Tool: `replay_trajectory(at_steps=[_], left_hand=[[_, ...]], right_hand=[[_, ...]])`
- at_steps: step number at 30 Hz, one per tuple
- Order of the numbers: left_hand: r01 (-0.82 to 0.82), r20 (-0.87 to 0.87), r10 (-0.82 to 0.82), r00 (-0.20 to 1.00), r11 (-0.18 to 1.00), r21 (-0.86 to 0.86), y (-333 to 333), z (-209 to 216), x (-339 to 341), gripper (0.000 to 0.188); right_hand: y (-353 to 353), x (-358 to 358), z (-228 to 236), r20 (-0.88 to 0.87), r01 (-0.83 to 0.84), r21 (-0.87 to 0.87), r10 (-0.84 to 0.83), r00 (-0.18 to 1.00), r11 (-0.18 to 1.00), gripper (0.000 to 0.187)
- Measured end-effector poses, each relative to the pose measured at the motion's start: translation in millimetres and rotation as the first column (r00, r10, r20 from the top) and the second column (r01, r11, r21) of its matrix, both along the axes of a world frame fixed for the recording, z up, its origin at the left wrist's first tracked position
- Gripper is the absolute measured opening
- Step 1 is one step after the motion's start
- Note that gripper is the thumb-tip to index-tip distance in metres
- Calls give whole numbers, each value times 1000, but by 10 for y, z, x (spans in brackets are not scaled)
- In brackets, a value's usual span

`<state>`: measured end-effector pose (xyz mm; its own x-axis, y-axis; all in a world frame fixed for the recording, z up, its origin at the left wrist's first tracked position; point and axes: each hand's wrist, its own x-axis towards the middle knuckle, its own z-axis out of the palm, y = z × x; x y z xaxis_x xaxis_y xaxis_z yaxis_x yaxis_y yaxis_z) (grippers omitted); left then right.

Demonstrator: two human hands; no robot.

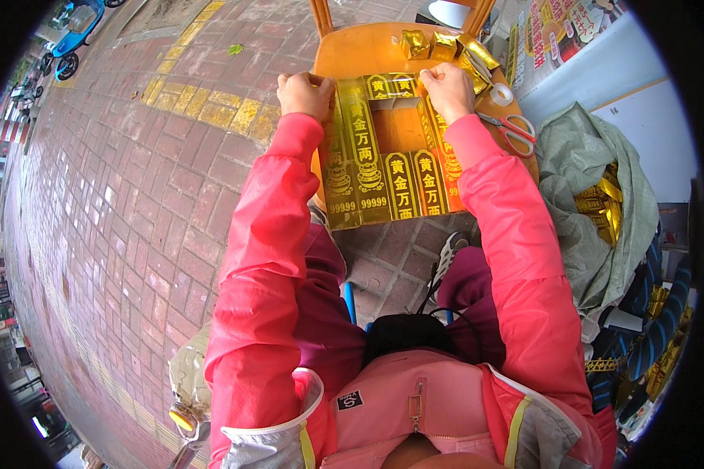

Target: The person cuts and folds gold-colored paper sheets into ingot shapes, then arranges them on a small table. The person uses scissors and tape to assemble the items and places the finished pieces in a neat stack.

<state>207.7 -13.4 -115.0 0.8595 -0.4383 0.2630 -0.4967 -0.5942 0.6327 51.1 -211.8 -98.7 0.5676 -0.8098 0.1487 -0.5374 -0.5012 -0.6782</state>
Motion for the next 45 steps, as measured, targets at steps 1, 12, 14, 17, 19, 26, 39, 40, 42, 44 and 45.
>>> replay_trajectory(at_steps=[1, 12, 14, 17, 19, 26, 39, 40, 42, 44, 45], left_hand=[[8, -14, -8, 1000, 1000, 4, 4, 12, -1, 34], [14, -16, -14, 1000, 1000, 21, -5, 41, -8, 36], [17, 3, -17, 1000, 999, 30, -18, 55, -29, 38], [4, -32, -3, 999, 1000, 28, -56, 72, -63, 28], [-44, -11, 44, 999, 997, 64, -64, 75, -89, 33], [-51, 264, 38, 964, 998, 42, -39, 128, -266, 59], [400, 197, -548, 813, 771, 496, 262, 221, -566, 89], [339, 199, -507, 839, 772, 538, 272, 223, -592, 89], [426, 215, -568, 795, 774, 469, 257, 223, -676, 85], [572, 148, -681, 717, 696, 433, 241, 238, -741, 82], [562, 152, -671, 726, 706, 432, 247, 257, -748, 77]], right_hand=[[3, 0, 6, 3, -4, 0, 4, 1000, 1000, 26], [56, 15, 20, -5, 23, -54, -24, 1000, 998, 26], [68, 18, 31, -13, 31, -53, -32, 999, 998, 25], [117, 12, 51, 15, 63, -53, -62, 998, 997, 24], [144, 1, 79, -26, 69, -87, -72, 997, 994, 25], [255, -26, 181, 24, -1, -403, 12, 1000, 915, 28], [498, -356, 132, -497, -556, -338, 358, 790, 759, 71], [516, -357, 156, -551, -514, -346, 274, 788, 785, 70], [592, -350, 182, -456, -574, -308, 412, 789, 759, 65], [672, -362, 190, -358, -703, -223, 614, 704, 675, 62], [699, -377, 194, -413, -691, -244, 572, 709, 680, 59]])
